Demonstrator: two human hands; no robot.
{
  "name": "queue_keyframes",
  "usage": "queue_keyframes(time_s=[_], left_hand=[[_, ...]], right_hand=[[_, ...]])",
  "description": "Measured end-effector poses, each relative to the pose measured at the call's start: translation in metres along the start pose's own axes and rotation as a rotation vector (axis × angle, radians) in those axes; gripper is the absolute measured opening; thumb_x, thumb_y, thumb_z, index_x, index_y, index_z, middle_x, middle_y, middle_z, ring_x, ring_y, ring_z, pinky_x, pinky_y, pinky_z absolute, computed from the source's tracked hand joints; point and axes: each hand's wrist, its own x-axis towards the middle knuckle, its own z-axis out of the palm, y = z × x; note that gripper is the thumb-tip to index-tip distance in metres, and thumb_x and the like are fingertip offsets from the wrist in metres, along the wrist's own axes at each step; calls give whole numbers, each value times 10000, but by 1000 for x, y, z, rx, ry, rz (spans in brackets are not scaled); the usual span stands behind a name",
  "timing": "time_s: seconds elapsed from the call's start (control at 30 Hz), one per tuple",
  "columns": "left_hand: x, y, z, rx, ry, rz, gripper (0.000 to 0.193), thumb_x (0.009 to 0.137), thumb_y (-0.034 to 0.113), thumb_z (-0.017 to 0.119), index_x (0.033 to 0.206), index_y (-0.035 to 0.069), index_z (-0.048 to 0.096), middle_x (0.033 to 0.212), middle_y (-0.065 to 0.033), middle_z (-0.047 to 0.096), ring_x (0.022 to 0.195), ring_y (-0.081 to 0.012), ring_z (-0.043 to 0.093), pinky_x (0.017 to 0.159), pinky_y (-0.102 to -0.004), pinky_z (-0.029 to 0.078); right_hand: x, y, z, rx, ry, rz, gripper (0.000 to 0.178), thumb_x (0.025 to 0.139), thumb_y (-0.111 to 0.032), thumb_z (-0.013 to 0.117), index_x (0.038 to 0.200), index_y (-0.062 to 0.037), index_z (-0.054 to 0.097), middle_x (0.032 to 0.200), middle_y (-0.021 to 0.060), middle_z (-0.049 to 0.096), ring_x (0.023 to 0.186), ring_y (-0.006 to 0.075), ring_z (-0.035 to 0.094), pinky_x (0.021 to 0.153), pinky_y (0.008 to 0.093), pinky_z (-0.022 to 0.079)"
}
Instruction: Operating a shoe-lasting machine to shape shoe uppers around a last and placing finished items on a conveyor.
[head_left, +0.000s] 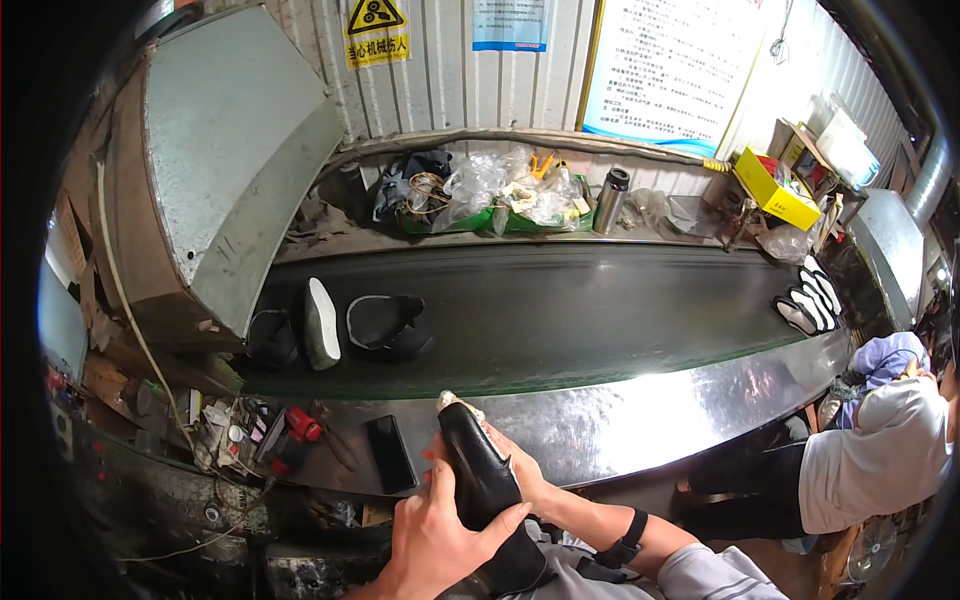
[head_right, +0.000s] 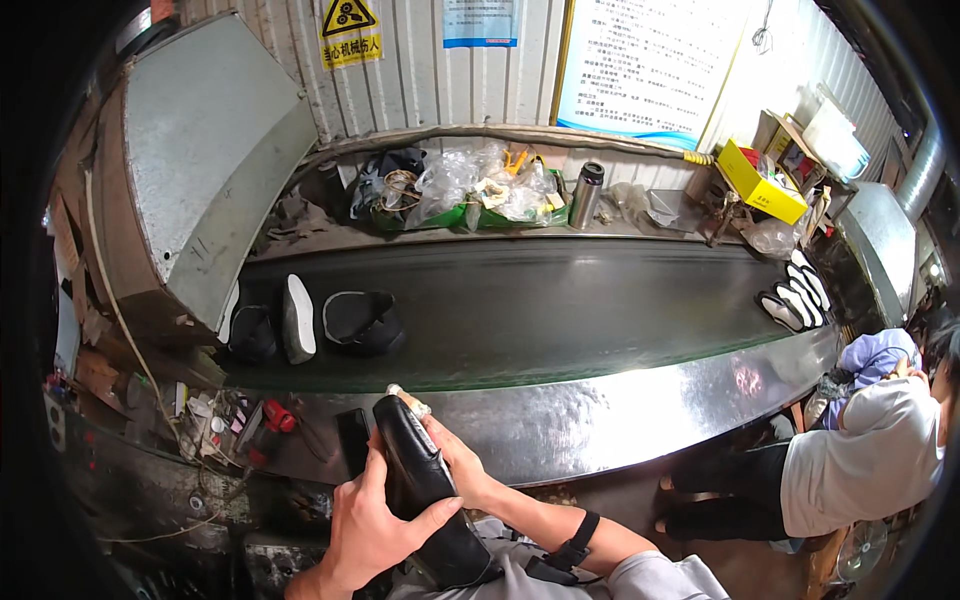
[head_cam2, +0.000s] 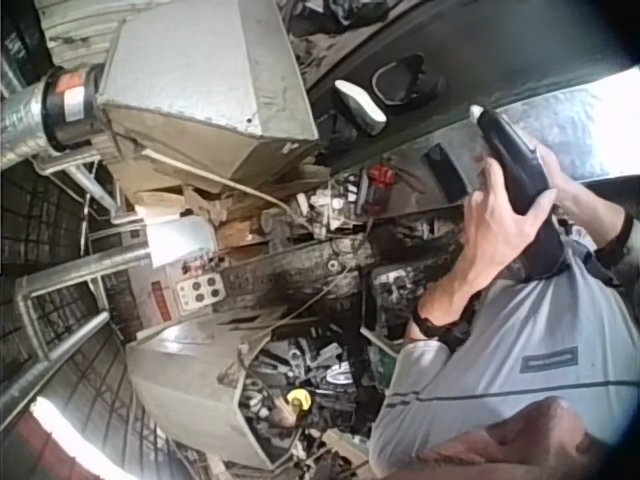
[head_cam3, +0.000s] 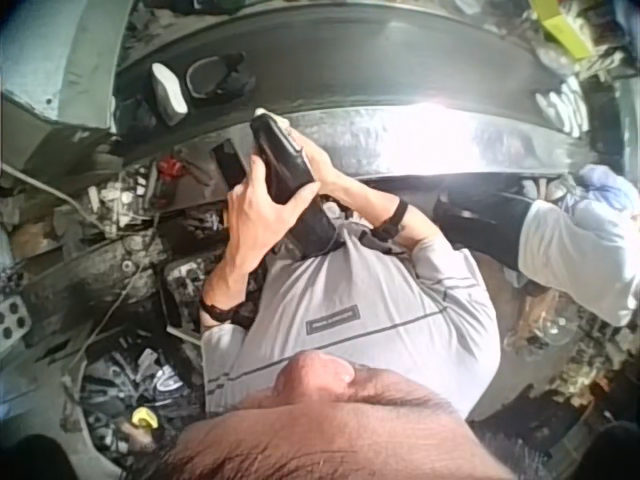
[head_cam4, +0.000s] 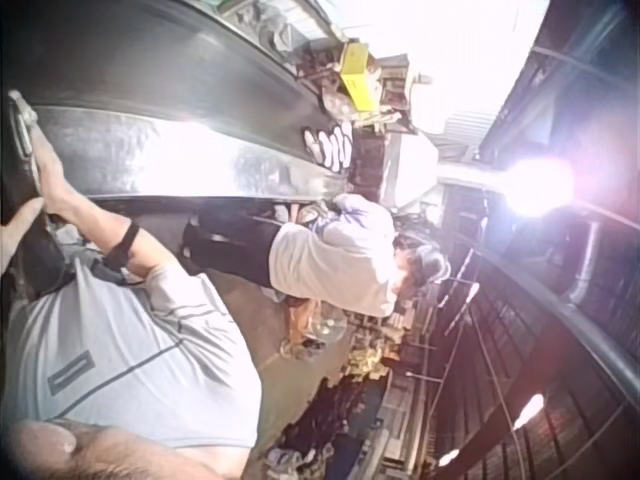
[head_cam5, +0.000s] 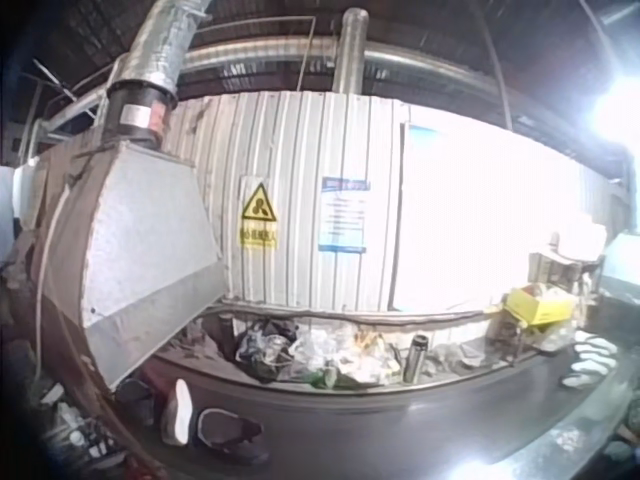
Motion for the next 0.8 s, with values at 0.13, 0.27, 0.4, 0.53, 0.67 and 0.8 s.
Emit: queue_keyframes(time_s=[0.13,0.27,0.4,0.53,0.67,0.8], left_hand=[[0,2,1,6,3,-16,1019,768,393,838,1433,-161,299,987,-257,711,871,-372,741,778,-384,601],[2,-8,10,-95,39,-22,942,824,358,801,1460,-120,295,1025,-243,706,919,-344,738,802,-381,591],[15,-44,24,-618,-59,-33,904,882,321,769,1521,-49,248,1173,-192,672,1064,-261,692,903,-349,540],[33,-78,66,-1051,-256,-261,874,964,216,694,1587,12,116,1363,-158,538,1188,-181,550,1030,-317,433],[28,-136,72,-665,-61,-250,629,948,183,711,1460,-44,423,1342,-208,591,1224,-221,586,1035,-329,462],[-2,-186,70,-682,97,-485,478,939,205,719,1308,-58,567,1202,-174,661,1083,-162,631,935,-283,508]], right_hand=[[-2,-8,15,-115,-42,-39,610,1054,-385,445,1556,-82,273,1466,167,468,1320,355,506,1099,506,438],[-1,-11,5,-126,47,22,626,1078,-429,375,1568,-57,263,1476,103,470,1311,190,500,1120,330,384],[-9,-38,-8,-234,82,-104,798,956,-277,662,1575,-23,229,1422,103,501,1263,173,529,1076,316,421],[-7,-88,-31,-455,335,-125,748,830,-138,807,1476,-39,443,1071,66,680,888,132,671,813,281,563],[-27,-183,-88,-810,746,-546,767,757,-107,860,1430,-29,501,1121,103,663,932,161,665,800,294,560],[-65,-246,-184,-1071,1276,-590,848,698,-144,862,1448,-42,480,1330,133,583,1104,241,631,954,345,510]])
